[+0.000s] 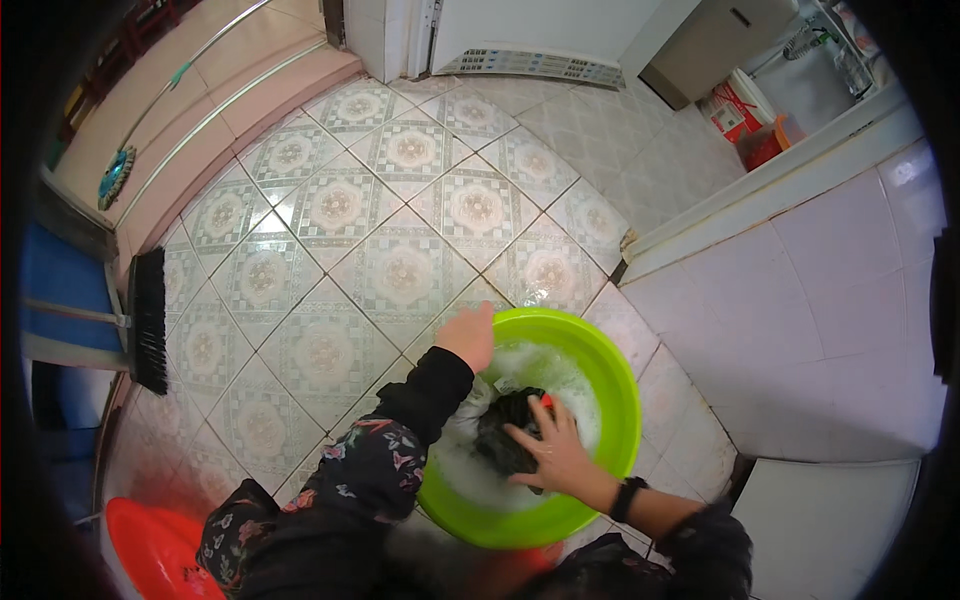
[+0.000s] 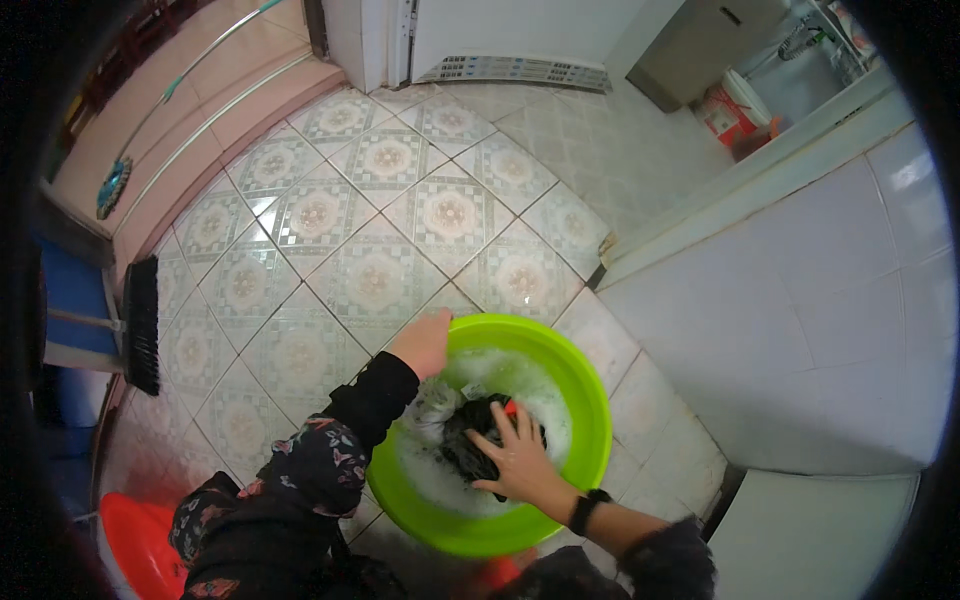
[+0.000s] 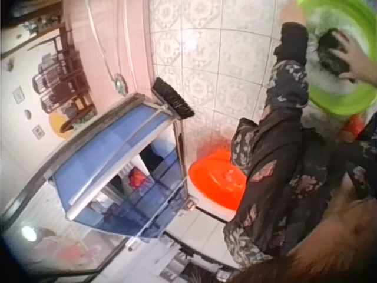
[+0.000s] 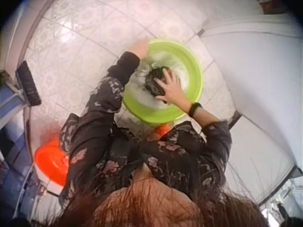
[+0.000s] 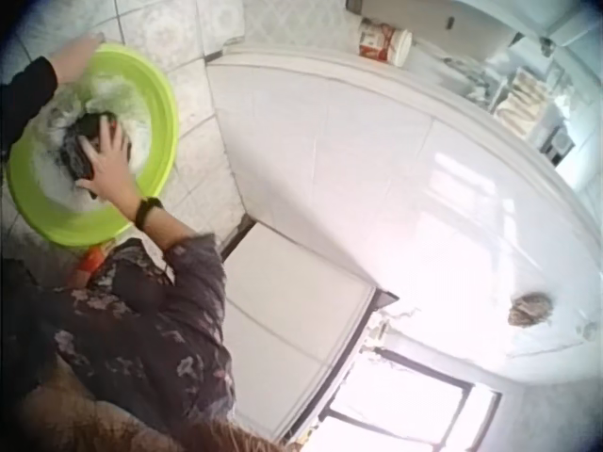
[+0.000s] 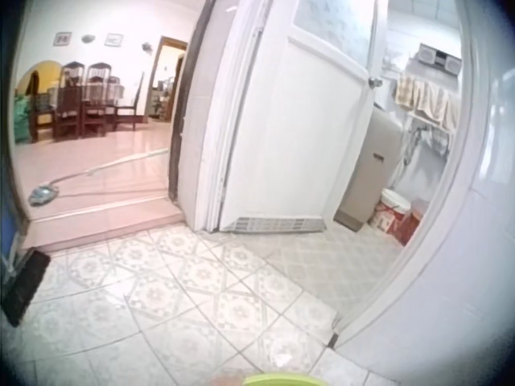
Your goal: Hand-washing a piece of striped clothing in a basin of soapy water.
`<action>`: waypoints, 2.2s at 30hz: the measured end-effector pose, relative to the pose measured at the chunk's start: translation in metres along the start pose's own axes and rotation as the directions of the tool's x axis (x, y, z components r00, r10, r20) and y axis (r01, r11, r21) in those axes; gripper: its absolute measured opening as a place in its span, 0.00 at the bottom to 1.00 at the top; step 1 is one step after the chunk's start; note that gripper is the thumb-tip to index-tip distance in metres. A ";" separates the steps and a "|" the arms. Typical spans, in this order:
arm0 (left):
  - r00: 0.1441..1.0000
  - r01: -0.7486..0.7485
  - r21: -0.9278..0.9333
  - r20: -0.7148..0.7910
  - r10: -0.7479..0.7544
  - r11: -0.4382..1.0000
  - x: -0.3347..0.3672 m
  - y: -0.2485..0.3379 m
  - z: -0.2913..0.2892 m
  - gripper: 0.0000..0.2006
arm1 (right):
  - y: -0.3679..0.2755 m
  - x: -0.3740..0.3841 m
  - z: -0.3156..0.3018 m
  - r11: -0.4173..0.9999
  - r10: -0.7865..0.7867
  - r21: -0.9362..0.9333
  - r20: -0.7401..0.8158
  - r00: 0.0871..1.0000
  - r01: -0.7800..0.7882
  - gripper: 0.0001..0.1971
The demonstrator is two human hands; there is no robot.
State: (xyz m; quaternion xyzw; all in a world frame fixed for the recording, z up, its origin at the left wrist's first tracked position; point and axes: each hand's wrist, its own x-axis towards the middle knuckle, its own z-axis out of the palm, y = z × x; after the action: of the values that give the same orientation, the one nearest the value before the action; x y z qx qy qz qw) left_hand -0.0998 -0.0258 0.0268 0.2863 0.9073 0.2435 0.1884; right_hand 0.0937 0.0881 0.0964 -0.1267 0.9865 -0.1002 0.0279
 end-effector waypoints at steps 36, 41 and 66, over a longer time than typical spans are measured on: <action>1.000 -0.026 -0.008 0.003 0.026 1.000 -0.001 0.004 -0.008 0.11 | 0.015 0.049 0.116 0.952 -0.097 -0.187 0.568 0.817 0.243 0.18; 0.999 0.003 -0.018 -0.046 -0.003 1.000 0.001 -0.003 -0.001 0.09 | 0.021 0.078 0.115 0.988 0.150 -0.006 0.301 0.942 -0.156 0.15; 1.000 -0.030 -0.024 -0.011 0.029 0.999 0.003 -0.003 0.001 0.10 | 0.000 0.060 0.096 0.976 -0.208 0.040 0.451 0.868 0.213 0.15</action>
State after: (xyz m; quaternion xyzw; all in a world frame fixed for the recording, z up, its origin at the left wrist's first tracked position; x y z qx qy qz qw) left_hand -0.1030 -0.0257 0.0235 0.2960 0.9010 0.2586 0.1833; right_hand 0.0436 0.0540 0.0007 -0.2535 0.9336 -0.0651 0.2447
